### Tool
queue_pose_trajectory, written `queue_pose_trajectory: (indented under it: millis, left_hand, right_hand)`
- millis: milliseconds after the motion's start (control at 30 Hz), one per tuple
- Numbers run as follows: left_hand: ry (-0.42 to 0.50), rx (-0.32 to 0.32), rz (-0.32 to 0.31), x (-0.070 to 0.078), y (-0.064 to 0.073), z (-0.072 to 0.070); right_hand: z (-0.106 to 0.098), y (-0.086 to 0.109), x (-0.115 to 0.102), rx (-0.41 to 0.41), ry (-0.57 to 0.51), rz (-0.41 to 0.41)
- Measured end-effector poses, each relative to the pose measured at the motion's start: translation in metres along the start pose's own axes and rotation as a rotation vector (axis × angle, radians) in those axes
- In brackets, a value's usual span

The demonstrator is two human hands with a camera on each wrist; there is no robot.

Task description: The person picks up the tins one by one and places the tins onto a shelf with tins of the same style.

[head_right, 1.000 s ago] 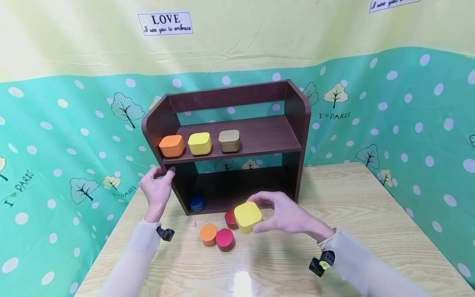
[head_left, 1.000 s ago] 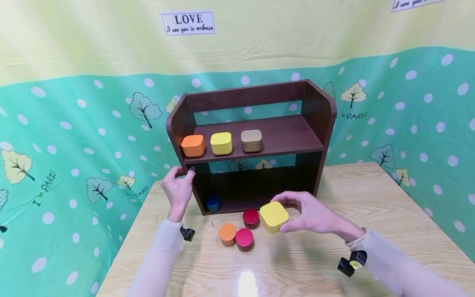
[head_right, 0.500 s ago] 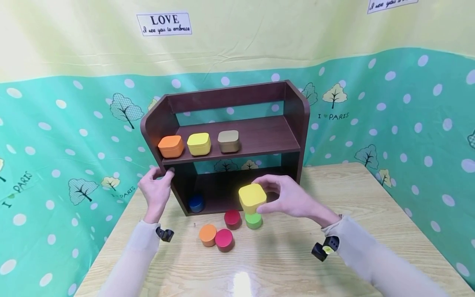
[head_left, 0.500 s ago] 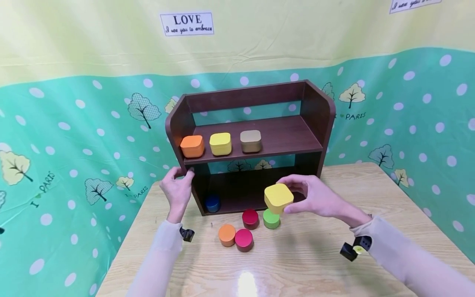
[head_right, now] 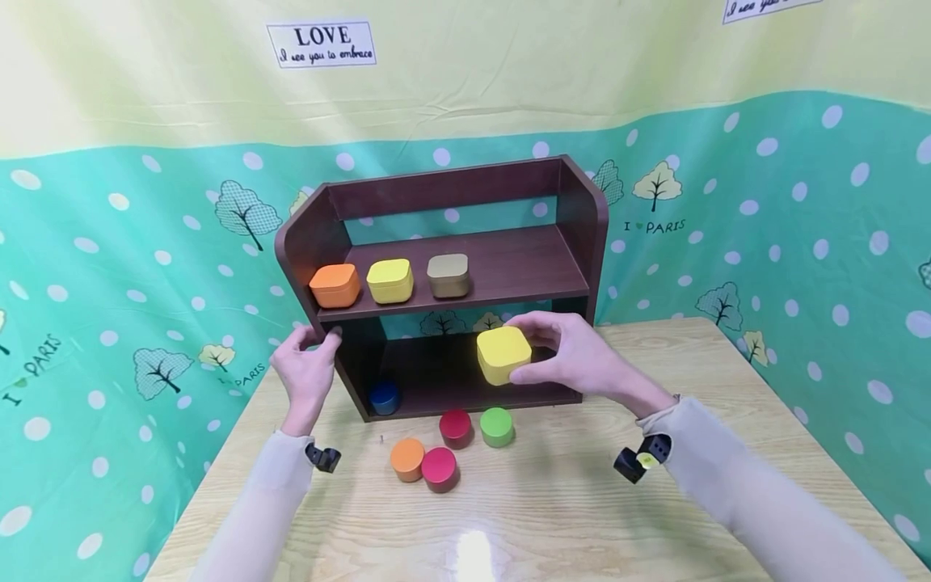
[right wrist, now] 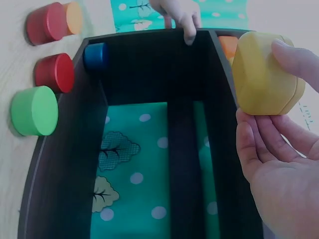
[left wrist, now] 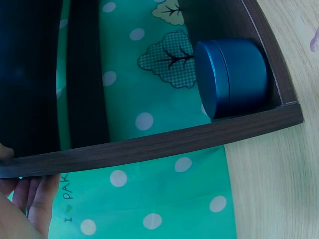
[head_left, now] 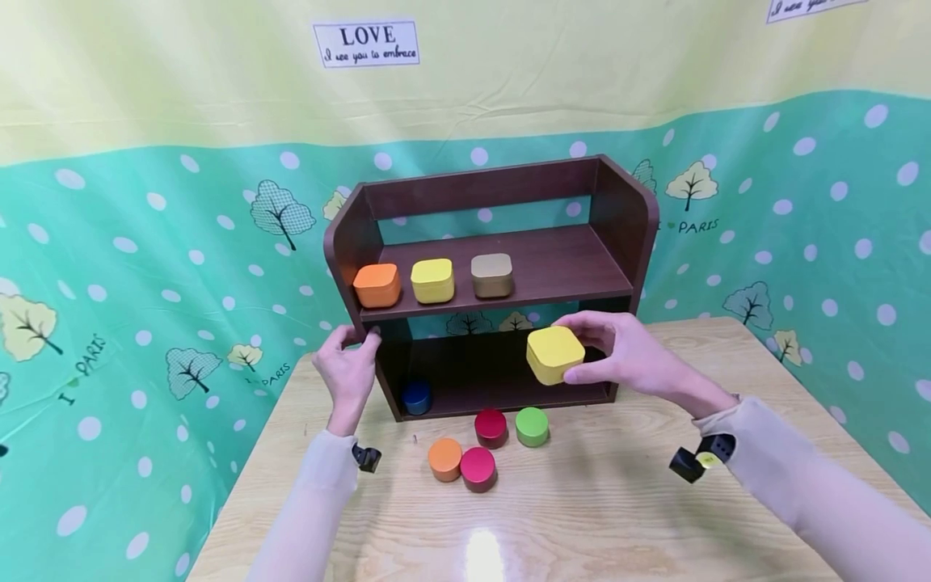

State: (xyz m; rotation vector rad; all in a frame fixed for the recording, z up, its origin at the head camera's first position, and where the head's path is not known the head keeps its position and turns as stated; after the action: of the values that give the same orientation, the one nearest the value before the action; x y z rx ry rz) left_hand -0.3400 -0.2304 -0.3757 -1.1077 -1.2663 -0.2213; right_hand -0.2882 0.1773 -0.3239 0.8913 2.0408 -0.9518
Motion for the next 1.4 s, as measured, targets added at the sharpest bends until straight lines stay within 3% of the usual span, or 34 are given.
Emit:
queue_pose_trajectory:
  millis: [200,800,1400]
  left_hand:
    - [-0.005,0.008,0.001,0.0,0.0,-0.001]
    - [0.007,0.0,0.005,0.001,-0.001,-0.001]
    - [0.009,-0.015,-0.009,0.0,0.0,0.0]
  right_hand:
    - [-0.012,-0.008,-0.007,0.033,-0.009,-0.018]
    - [-0.039,-0.024,-0.01,0.088,0.06,0.09]
    - [-0.052,-0.04,-0.007,0.109,0.083,0.116]
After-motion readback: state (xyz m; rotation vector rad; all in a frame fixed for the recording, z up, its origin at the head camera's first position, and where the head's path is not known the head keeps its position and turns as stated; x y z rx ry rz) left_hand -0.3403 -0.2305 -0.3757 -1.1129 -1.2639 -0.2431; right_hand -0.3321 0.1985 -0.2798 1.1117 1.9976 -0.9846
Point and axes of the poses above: each hand's wrist, its own y-axis away from the middle knuckle, its own z-axis out of the palm, x = y × z, the point moved 6 cm from there along -y, towards the middle knuckle, and after that the axes turned 6 degrees about -z, right-handed, at the moved point
